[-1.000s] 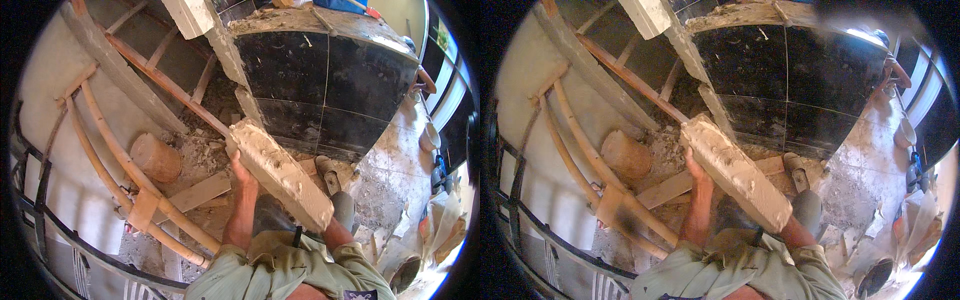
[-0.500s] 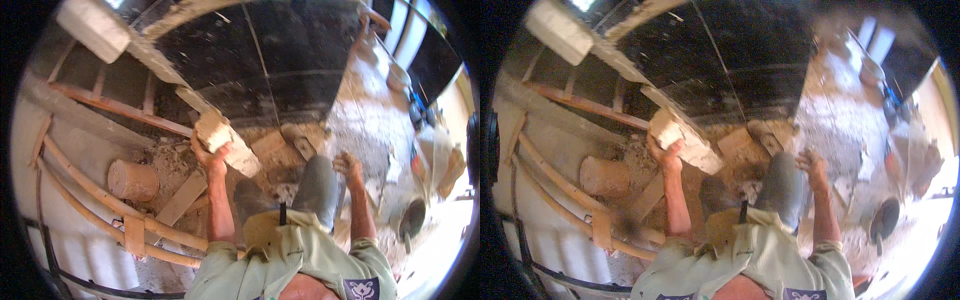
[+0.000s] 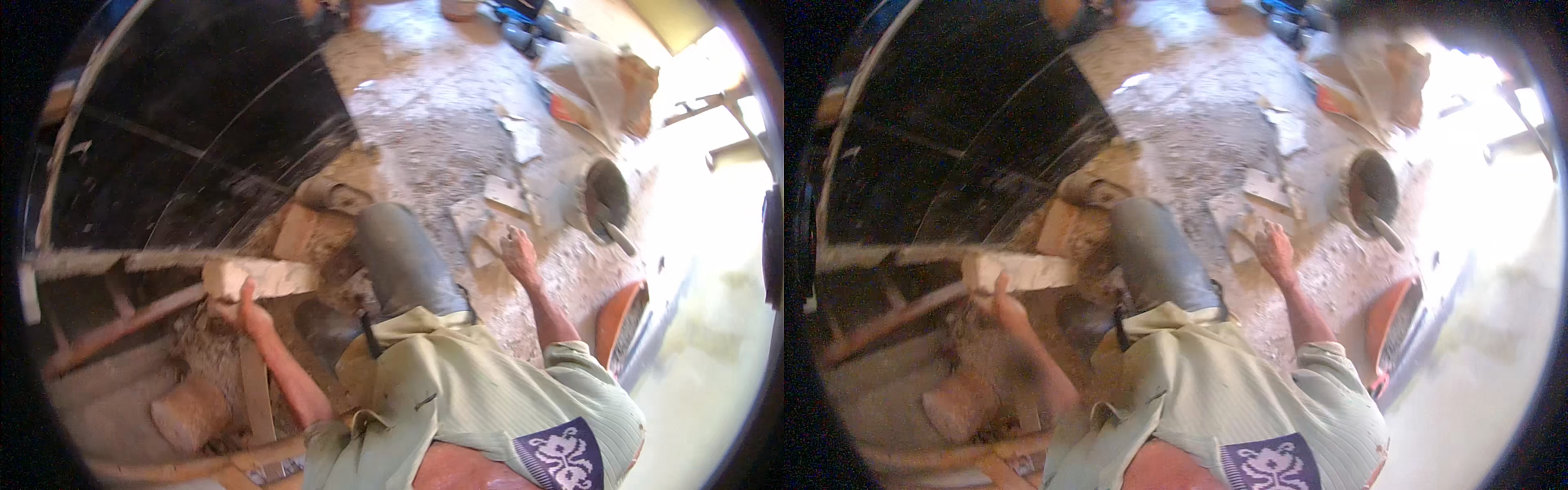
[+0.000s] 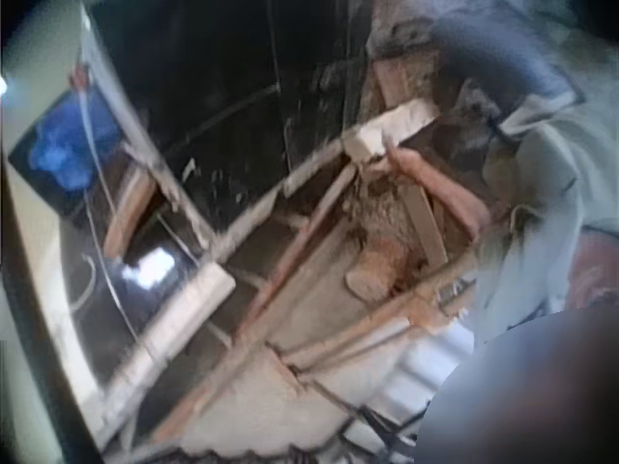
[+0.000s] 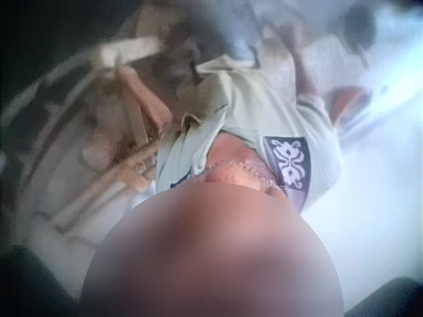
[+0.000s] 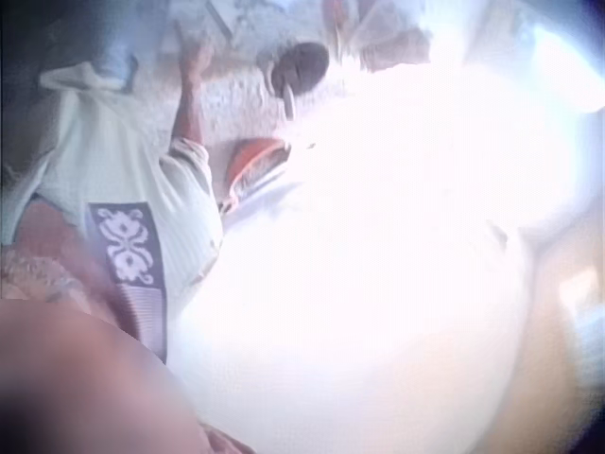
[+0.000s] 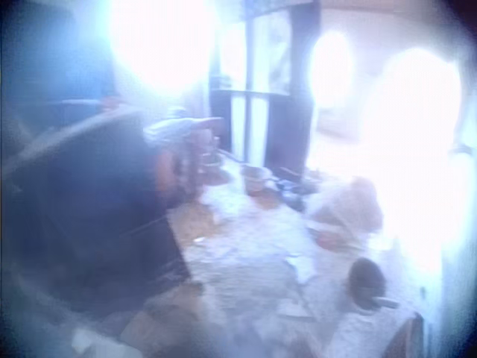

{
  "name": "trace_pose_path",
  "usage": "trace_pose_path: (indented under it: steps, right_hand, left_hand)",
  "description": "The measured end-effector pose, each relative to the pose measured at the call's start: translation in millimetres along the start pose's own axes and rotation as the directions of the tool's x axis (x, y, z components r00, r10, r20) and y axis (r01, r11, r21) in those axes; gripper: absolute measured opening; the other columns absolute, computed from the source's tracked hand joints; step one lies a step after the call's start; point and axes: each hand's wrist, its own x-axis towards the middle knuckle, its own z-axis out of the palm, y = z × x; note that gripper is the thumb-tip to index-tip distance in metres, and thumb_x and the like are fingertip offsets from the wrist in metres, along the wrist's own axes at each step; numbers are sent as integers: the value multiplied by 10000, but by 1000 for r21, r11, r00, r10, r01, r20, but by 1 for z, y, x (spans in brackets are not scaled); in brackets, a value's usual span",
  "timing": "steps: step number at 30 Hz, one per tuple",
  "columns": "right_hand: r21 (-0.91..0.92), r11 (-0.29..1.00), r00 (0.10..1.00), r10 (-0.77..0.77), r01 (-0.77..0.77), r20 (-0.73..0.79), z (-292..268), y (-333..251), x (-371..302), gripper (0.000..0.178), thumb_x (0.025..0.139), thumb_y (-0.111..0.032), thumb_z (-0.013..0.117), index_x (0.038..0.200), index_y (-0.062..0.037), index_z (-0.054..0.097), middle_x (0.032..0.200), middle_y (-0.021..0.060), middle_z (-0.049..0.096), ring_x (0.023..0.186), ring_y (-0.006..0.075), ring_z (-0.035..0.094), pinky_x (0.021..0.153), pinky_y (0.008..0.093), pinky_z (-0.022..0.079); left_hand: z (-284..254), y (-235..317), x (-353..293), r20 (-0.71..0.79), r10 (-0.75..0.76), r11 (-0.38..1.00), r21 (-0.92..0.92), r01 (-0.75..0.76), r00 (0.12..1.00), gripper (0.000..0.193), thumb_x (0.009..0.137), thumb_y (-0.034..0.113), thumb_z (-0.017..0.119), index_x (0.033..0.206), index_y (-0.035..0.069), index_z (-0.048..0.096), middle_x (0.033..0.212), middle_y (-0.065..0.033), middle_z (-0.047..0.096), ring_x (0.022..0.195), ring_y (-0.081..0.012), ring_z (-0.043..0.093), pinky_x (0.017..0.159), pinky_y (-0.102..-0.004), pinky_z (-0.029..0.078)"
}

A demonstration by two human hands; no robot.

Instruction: The person positions a concrete block against a tiled structure and uses a hammer to break off pieces, then applies mortar to the side of the block with a trowel.

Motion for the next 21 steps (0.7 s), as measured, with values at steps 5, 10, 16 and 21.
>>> trace_pose_path:
  steps: [5, 10, 16, 21]
  right_hand:
    - [-216, 896, 922, 369, -387, -120, -37, 29, -12, 333, 841, -188, 597, 1131, -26, 574, 979, 240, 596, 906, 417, 596, 770, 481, 488]
    - [-289, 909, 912, 362, -299, 193, 14, 99, -53, 297, 809, -229, 629, 1030, -34, 592, 963, 240, 595, 849, 426, 597, 711, 505, 489]
    - [-250, 954, 929, 233, -162, 286, 54, 89, -64, 358, 796, -256, 653, 1087, -58, 585, 923, 212, 590, 821, 407, 607, 689, 506, 487]
    - [-285, 926, 958, 276, -246, 71, 13, 58, -4, 452, 803, -251, 655, 1190, -48, 537, 964, 215, 570, 842, 405, 601, 697, 501, 488]
  left_hand:
    - [32, 10, -6, 48, -99, 973, 214, 86, 994, 783, 703, 66, 743, 1370, -34, 345, 1310, -183, 463, 1131, -270, 522, 956, -407, 462]
    - [33, -15, -6, 98, -190, 969, 177, 170, 977, 788, 701, 100, 742, 1375, -25, 353, 1325, -191, 455, 1150, -285, 511, 983, -419, 438]
    - [57, 0, -27, 47, -183, 974, 142, 174, 982, 789, 698, 142, 745, 1372, -9, 363, 1310, -178, 468, 1144, -288, 516, 974, -432, 447]
    - [50, -23, -31, 44, -203, 956, 224, 189, 978, 795, 701, 153, 760, 1370, -7, 361, 1296, -177, 473, 1139, -289, 519, 982, -420, 447]
